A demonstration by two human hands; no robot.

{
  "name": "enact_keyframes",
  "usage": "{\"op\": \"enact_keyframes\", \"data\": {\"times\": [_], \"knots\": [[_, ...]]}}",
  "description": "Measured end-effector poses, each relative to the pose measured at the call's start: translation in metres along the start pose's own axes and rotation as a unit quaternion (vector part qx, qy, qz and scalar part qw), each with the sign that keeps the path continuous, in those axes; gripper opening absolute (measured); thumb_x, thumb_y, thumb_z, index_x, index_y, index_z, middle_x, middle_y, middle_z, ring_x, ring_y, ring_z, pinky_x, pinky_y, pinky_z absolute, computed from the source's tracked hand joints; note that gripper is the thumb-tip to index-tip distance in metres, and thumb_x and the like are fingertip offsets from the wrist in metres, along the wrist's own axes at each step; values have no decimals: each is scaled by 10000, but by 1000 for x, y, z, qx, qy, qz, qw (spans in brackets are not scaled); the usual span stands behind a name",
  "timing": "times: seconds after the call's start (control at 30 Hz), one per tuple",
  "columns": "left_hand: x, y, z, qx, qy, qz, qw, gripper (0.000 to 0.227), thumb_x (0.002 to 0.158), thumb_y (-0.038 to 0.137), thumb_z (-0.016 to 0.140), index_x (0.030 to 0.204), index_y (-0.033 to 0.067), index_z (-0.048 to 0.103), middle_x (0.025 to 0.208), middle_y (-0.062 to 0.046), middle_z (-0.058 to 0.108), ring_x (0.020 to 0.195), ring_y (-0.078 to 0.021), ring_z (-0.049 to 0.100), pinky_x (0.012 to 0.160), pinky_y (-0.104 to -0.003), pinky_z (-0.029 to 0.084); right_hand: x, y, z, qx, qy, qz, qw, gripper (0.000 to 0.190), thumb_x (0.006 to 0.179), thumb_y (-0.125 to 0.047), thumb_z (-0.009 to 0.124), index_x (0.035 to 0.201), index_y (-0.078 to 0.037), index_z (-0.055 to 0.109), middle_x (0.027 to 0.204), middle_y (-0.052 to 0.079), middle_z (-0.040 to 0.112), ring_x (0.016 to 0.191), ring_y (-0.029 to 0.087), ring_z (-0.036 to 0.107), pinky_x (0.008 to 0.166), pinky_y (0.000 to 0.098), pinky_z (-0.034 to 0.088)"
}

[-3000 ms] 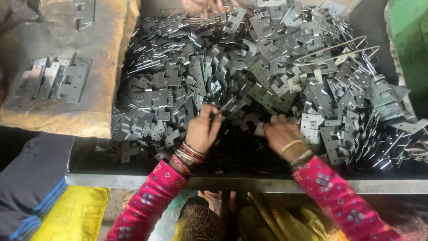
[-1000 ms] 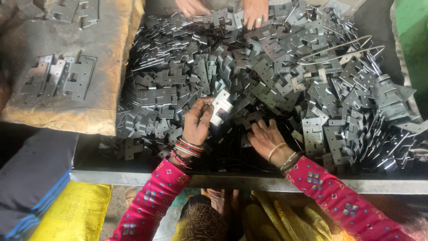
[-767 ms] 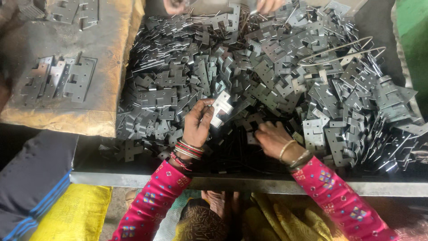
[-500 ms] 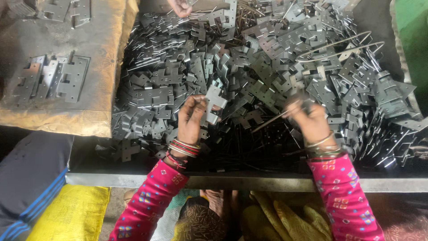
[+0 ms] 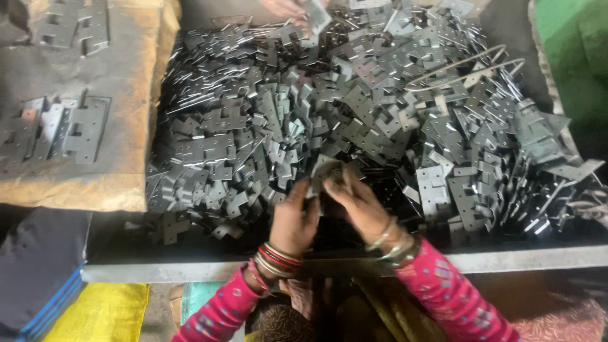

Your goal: The person sorts a large pile of metal hinge-like parts by hand, picking them up and placing them into a separate pile on a metal tray. Another person works alongside, also sorting the parts.

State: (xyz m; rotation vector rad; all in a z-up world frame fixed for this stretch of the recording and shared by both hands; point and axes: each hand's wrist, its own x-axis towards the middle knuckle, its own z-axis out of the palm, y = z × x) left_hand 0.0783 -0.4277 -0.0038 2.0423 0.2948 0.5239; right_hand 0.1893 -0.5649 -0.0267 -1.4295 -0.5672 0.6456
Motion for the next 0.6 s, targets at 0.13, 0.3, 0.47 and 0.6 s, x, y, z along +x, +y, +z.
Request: {"op": "enact_keyframes", "data": {"times": [0.13, 0.3, 0.47, 0.6], "knots": [[14, -10, -50, -12, 45, 29, 998, 351, 911, 101, 646, 1249, 9, 627, 1020, -262, 715, 935, -433, 716, 756, -432, 576, -6, -29, -56, -521, 53, -224, 822, 524, 919, -445, 722, 1242, -39, 643, 1192, 219, 701, 1097, 381, 673, 934, 472, 556], [68, -32, -141, 306, 144, 28, 941, 432, 942, 127, 698, 1347, 30, 586, 806, -247, 678, 740, -457, 651, 677, -555, 498, -20, -48, -122, -800, 131, 102, 576, 646, 872, -708, 681, 1276, -204, 658, 1073, 216, 713, 953, 400, 717, 716, 474, 590], [159, -99, -257, 591, 256, 26, 764, 369, 824, 64, 672, 1182, 79, 585, 831, -126, 699, 699, -334, 693, 581, -465, 532, -34, -15, -158, -767, 157, 84, 616, 677, 802, -618, 772, 1301, -174, 664, 1254, 206, 683, 1033, 426, 730, 876, 520, 584], [182, -139, -307, 673, 263, 2, 691, 349, 809, 111, 674, 1151, 112, 604, 869, -98, 705, 752, -314, 702, 698, -455, 525, -39, -7, -160, -765, 169, 56, 619, 680, 799, -609, 786, 1296, -160, 672, 1229, 213, 677, 1082, 445, 704, 858, 522, 580]]}}
